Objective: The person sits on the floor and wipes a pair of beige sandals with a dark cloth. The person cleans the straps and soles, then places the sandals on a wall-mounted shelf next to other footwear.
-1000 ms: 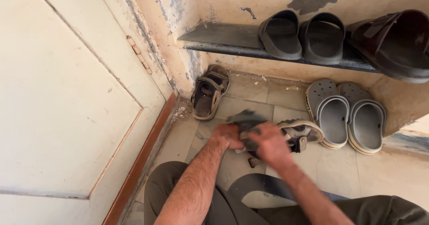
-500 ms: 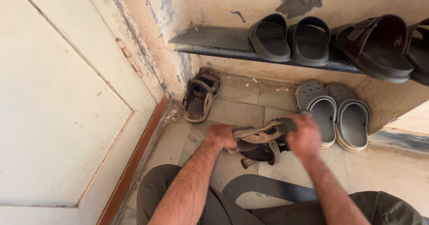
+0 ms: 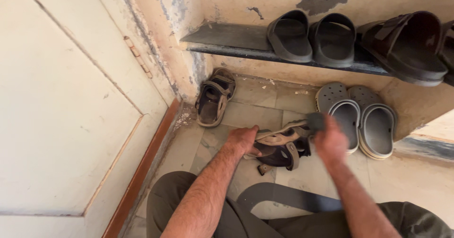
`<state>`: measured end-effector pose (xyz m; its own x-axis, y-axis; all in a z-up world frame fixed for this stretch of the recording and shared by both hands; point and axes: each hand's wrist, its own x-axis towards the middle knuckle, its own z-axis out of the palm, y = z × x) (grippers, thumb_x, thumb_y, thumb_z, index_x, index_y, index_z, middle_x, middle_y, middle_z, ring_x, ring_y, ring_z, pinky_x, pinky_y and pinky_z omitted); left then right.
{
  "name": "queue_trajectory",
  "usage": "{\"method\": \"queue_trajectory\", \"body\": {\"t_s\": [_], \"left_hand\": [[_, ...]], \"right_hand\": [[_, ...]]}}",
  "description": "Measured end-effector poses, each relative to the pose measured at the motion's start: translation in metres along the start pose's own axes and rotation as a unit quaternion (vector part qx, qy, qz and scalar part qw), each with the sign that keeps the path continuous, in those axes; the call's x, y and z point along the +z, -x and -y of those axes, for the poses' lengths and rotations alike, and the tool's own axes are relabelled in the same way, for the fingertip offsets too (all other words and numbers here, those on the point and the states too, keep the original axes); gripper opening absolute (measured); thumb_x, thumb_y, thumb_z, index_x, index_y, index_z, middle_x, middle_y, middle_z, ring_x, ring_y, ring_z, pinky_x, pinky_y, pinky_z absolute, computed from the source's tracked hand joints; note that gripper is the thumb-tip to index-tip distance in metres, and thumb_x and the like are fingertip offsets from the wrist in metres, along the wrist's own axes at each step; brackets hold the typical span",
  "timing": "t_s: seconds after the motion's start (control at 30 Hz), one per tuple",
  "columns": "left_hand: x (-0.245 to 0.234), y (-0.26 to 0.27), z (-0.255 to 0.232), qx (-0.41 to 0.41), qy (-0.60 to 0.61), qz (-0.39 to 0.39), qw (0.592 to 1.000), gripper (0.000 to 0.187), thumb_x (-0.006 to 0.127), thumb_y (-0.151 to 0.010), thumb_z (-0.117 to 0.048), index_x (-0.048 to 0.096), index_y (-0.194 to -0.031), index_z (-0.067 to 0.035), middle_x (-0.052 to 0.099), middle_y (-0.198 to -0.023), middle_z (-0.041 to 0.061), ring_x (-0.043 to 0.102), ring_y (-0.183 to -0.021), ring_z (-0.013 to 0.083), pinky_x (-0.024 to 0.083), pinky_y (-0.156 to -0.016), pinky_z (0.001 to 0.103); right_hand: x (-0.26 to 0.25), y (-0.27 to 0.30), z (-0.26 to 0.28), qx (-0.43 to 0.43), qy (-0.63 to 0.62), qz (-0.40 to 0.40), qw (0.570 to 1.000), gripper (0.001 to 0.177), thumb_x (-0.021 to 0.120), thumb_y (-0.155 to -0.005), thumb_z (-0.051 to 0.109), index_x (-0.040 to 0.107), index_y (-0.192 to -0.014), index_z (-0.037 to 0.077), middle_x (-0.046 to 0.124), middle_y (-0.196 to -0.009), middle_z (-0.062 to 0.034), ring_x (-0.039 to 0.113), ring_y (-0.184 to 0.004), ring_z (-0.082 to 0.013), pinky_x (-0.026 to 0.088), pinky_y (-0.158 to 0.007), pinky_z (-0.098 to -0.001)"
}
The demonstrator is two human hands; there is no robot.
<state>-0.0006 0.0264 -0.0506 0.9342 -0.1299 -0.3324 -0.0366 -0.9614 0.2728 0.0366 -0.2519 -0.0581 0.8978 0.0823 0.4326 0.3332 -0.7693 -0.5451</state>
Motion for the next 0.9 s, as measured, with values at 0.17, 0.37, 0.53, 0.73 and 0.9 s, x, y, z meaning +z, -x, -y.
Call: {"method": "queue_trajectory", "body": {"t_s": [0.17,0.37,0.53,0.73,0.9], "left_hand": [[0.000,-0.007,0.007,0.006,0.025,0.001,1.000,0.090,0.095,-0.064,-0.042,0.053,-0.134,-0.004,0.071,-0.117,0.018,0.066,-0.117,0.0354,0.051,-0.098,0.046],[0.004,-0.004,0.007,0.023,0.018,-0.004,1.000,0.078,0.093,-0.068,-0.043,0.059,-0.126,-0.005,0.072,-0.115,0.017,0.067,-0.115,0.0355,0.051,-0.099,0.045],[0.007,-0.007,0.005,0.001,-0.026,0.004,1.000,0.077,0.087,-0.071,-0.056,0.060,-0.123,-0.007,0.073,-0.112,0.013,0.068,-0.112,0.0325,0.051,-0.098,0.044],[0.007,-0.010,0.006,0.001,-0.054,-0.012,0.998,0.081,0.081,-0.071,-0.071,0.065,-0.119,-0.008,0.074,-0.111,0.013,0.068,-0.112,0.0319,0.051,-0.098,0.045],[0.011,-0.007,0.007,0.007,-0.017,-0.046,0.999,0.080,0.082,-0.067,-0.068,0.066,-0.121,-0.011,0.075,-0.109,0.013,0.068,-0.112,0.0325,0.049,-0.099,0.047]], "right_hand": [[0.034,0.036,0.058,-0.217,0.023,0.123,0.968,0.073,0.072,-0.060,0.004,0.062,-0.132,0.017,0.072,-0.101,-0.0195,0.070,-0.088,-0.0403,0.056,-0.080,-0.0513],[0.019,0.000,0.025,0.005,0.154,0.093,0.984,0.061,0.076,-0.077,0.016,0.061,-0.135,0.030,0.076,-0.088,-0.0130,0.073,-0.076,-0.0354,0.057,-0.068,-0.0486],[-0.001,-0.017,-0.029,0.044,0.061,-0.009,0.997,0.056,0.069,-0.082,0.010,0.061,-0.137,0.016,0.073,-0.098,-0.0217,0.070,-0.085,-0.0423,0.057,-0.076,-0.0533],[0.026,0.011,0.037,-0.104,0.042,0.051,0.992,0.056,0.070,-0.069,0.002,0.065,-0.124,0.011,0.068,-0.107,-0.0173,0.066,-0.100,-0.0390,0.055,-0.085,-0.0500],[0.017,0.008,0.065,-0.021,0.083,0.081,0.993,0.061,0.076,-0.066,0.008,0.065,-0.125,0.021,0.072,-0.107,-0.0119,0.071,-0.095,-0.0359,0.056,-0.080,-0.0501]]}}
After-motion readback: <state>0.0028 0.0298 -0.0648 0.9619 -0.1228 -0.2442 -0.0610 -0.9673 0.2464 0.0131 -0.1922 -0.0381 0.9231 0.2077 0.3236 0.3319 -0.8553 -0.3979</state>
